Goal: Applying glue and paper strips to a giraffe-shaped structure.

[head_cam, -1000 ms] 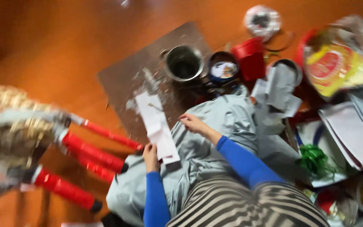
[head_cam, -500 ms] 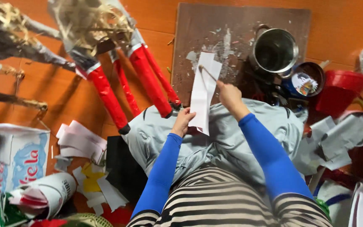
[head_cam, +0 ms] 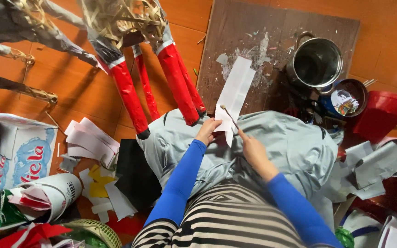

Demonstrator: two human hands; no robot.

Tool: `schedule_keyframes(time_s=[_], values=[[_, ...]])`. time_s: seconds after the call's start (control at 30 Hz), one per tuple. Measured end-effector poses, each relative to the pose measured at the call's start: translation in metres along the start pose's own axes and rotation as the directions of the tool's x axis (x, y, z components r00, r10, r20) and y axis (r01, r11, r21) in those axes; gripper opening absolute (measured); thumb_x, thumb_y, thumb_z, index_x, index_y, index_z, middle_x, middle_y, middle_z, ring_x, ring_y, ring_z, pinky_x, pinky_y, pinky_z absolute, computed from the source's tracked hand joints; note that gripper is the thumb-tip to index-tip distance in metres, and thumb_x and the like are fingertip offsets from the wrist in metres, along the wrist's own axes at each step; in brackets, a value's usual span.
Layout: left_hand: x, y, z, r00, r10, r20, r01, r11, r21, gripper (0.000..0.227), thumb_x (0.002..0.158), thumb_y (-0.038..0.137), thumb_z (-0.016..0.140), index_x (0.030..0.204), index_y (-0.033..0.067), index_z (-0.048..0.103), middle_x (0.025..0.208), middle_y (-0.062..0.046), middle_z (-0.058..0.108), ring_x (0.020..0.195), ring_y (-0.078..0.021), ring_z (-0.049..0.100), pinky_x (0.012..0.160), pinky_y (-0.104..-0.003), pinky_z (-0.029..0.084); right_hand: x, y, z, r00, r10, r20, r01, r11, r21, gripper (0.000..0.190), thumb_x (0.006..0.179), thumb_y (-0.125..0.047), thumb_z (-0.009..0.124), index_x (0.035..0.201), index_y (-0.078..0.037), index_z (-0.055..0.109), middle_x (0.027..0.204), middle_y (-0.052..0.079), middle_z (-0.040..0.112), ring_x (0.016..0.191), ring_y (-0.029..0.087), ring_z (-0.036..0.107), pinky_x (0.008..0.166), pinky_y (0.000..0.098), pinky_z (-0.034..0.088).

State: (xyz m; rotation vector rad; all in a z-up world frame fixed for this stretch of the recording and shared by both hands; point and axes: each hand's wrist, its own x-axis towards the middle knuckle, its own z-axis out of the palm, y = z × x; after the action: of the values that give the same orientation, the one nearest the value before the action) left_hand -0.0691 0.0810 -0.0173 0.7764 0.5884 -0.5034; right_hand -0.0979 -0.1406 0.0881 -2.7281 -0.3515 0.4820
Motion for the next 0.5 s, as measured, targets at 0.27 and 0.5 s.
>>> schedule_keyframes(time_s=[0.27,0.5], values=[[-0.028,0.006,-0.002,0.998,0.064,0.022,-0.063,0.998,-0.019,0.018,0.096,0.011,0.066,0.110,0.0002,0.067,0.103,-0.010,0.074,0.089,-0.0203,0.072,0.079,-0.036,0.061,0.117,0.053,-0.011,0.964,-0.017,-0.266,0.026,0.999,0.030,0.062,0.089,-0.003,0.054,0.149,-0.016,0.053,0.086,0.025,0.071,0.079,0.046,0.067,0.071,0.0584,0.052],[-0.008,-0.009,-0.014,0.981,0.181,0.070,-0.184,0.982,0.040,0.018,0.098,0.016,0.071,0.109,0.0018,0.067,0.101,-0.009,0.073,0.088,-0.0189,0.071,0.077,-0.036,0.059,0.121,0.034,-0.009,0.938,0.005,-0.346,0.052,0.986,0.156,0.060,0.089,-0.006,0.058,0.148,-0.009,0.049,0.082,0.030,0.069,0.075,0.052,0.065,0.067,0.0614,0.050]])
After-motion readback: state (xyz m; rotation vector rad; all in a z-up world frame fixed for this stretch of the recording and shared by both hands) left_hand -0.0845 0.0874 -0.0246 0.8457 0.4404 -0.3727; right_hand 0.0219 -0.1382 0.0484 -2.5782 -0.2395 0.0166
